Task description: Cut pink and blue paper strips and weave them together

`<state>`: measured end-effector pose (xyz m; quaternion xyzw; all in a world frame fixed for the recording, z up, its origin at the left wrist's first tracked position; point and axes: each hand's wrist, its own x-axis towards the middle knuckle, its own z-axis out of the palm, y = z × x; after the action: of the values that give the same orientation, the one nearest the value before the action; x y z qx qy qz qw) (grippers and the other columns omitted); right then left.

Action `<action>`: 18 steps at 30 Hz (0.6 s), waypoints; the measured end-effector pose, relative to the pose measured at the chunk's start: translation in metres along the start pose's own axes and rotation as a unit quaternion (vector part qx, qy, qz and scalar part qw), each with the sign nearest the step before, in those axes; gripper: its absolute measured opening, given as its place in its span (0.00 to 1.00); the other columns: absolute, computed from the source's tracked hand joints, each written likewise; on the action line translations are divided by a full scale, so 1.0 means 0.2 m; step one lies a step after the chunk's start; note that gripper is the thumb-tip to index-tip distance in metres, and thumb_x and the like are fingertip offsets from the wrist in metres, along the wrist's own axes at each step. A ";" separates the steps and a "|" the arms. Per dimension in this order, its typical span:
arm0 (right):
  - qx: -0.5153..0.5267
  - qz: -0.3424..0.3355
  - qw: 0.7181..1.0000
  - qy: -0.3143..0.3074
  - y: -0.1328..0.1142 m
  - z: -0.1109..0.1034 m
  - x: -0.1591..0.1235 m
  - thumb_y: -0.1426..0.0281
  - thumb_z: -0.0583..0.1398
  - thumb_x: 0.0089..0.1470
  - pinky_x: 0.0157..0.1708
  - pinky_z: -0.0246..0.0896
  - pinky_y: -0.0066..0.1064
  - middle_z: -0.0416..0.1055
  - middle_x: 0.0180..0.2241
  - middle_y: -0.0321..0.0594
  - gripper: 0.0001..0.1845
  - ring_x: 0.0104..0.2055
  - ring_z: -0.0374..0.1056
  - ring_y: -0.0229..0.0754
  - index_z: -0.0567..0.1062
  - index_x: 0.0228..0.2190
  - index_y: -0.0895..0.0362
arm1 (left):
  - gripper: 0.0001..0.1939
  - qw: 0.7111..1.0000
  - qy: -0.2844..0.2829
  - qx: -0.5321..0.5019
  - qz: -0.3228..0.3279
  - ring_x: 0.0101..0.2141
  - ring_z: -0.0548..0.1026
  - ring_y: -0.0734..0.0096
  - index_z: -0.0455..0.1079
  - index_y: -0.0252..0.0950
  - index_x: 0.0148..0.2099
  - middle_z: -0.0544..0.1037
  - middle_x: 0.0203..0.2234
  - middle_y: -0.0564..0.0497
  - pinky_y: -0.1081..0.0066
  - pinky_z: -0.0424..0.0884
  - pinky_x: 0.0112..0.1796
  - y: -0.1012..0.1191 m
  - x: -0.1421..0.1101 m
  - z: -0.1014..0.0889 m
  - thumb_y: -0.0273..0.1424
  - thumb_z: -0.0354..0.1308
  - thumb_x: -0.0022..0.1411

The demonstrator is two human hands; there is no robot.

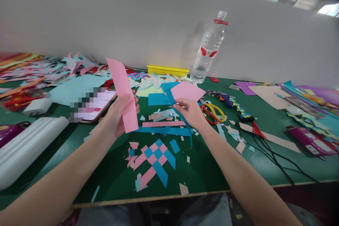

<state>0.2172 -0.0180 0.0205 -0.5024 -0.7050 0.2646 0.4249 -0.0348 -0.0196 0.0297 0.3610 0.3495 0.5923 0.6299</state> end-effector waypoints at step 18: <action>-0.293 -0.226 0.903 -0.220 -0.03 0.15 -0.09 0.59 0.52 0.62 0.35 0.61 0.27 0.79 0.38 0.37 0.17 0.38 0.73 0.40 0.78 0.40 0.51 | 0.14 0.991 -0.115 -0.036 0.053 0.25 0.65 0.78 0.65 0.37 0.40 0.67 0.31 0.53 0.75 0.64 0.26 0.01 -0.03 0.03 0.33 0.64 0.53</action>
<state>0.1900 -0.0346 0.0044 -0.3608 -0.9207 0.0468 0.1412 -0.0307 -0.0267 0.0350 0.4216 0.2336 0.5917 0.6462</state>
